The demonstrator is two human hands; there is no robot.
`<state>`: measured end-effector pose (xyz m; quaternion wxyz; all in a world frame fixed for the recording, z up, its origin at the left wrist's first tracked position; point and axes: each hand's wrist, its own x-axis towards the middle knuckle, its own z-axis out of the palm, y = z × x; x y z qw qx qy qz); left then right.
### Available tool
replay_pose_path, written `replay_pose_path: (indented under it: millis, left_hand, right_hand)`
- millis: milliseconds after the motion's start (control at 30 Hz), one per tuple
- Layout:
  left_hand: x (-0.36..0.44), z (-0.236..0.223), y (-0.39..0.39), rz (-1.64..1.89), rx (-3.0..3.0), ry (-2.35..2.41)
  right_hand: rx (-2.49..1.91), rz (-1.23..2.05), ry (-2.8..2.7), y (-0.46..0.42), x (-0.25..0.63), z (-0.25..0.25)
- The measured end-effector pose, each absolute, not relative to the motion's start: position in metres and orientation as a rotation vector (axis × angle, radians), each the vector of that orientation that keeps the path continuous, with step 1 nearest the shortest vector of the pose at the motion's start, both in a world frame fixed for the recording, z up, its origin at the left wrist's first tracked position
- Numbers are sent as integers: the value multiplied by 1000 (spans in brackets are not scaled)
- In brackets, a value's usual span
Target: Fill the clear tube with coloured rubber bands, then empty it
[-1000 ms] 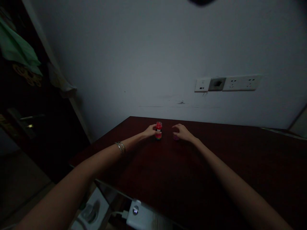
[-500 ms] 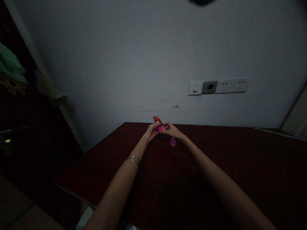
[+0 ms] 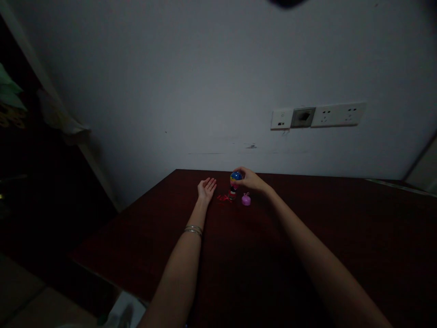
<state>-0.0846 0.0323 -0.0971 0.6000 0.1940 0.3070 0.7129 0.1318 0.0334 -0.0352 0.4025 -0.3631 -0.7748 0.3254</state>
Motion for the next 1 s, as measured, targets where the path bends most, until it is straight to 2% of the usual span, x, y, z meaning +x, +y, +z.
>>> replay_pose_path:
  millis: [367,500,733,1000]
  left_hand:
    - [-70,-104,30,1662,726,813]
    - [-65,-104,27,1641,847,928]
    - [-66,-106,25,1589,983,982]
    - [-66,-104,16,1551,1070,941]
  right_hand:
    - [-839,690,-1969,17,111,-30]
    - [-831,814,-1797,22,109,-31]
    - [-844,1226,-1439,36,114,-41]
    - [-817,1260,-1146,38,125,-41]
